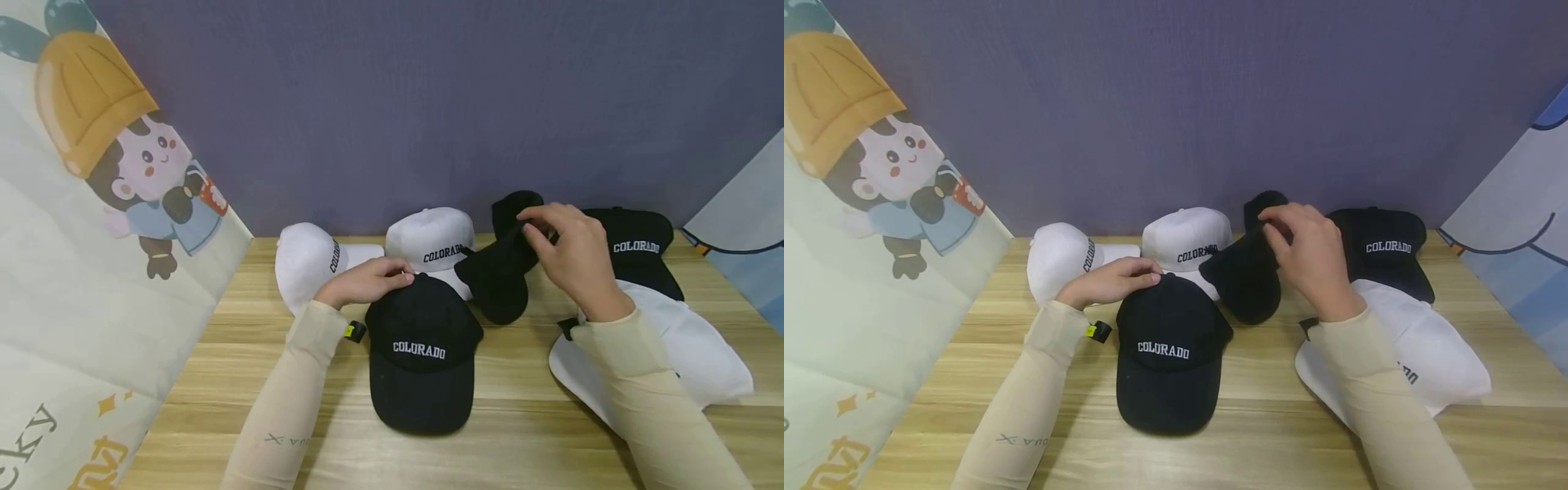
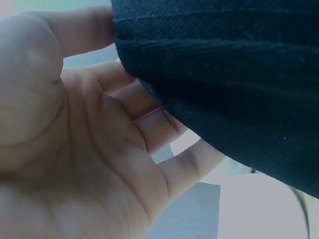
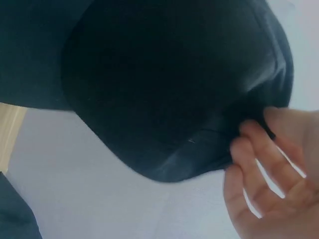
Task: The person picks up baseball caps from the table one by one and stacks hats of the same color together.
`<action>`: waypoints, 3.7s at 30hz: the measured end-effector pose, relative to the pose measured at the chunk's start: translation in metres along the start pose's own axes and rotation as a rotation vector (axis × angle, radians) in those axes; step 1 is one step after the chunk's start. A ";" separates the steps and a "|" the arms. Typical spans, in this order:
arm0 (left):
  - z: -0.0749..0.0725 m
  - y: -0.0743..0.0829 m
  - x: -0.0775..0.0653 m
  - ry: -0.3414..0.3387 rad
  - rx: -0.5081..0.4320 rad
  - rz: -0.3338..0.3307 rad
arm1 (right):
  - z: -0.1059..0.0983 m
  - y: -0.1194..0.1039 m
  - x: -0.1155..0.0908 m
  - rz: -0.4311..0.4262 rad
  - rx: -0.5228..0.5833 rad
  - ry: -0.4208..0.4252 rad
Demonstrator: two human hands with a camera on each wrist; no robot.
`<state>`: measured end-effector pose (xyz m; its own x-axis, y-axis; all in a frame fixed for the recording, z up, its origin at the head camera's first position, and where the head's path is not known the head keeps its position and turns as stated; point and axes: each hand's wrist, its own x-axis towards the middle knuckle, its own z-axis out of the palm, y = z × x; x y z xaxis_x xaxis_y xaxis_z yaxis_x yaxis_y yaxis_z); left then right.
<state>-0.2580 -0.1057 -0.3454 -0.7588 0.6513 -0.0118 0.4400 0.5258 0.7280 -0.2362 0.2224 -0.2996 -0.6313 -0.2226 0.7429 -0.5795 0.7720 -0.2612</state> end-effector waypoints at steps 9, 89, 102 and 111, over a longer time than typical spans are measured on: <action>0.000 0.001 -0.007 -0.012 -0.005 -0.001 | -0.007 -0.011 0.001 -0.084 0.033 0.146; -0.006 0.059 -0.028 0.240 -0.111 0.240 | -0.058 -0.117 -0.005 -0.262 0.816 0.052; -0.010 0.107 -0.052 0.200 -0.168 0.526 | -0.057 -0.123 -0.006 -0.196 0.810 -0.003; -0.013 0.140 -0.070 0.117 -0.109 0.568 | -0.050 -0.125 -0.008 -0.124 0.737 -0.080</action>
<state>-0.1494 -0.0846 -0.2340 -0.4690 0.7467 0.4717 0.7458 0.0487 0.6644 -0.1330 0.1571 -0.2425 -0.5583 -0.3462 0.7539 -0.8259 0.1465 -0.5444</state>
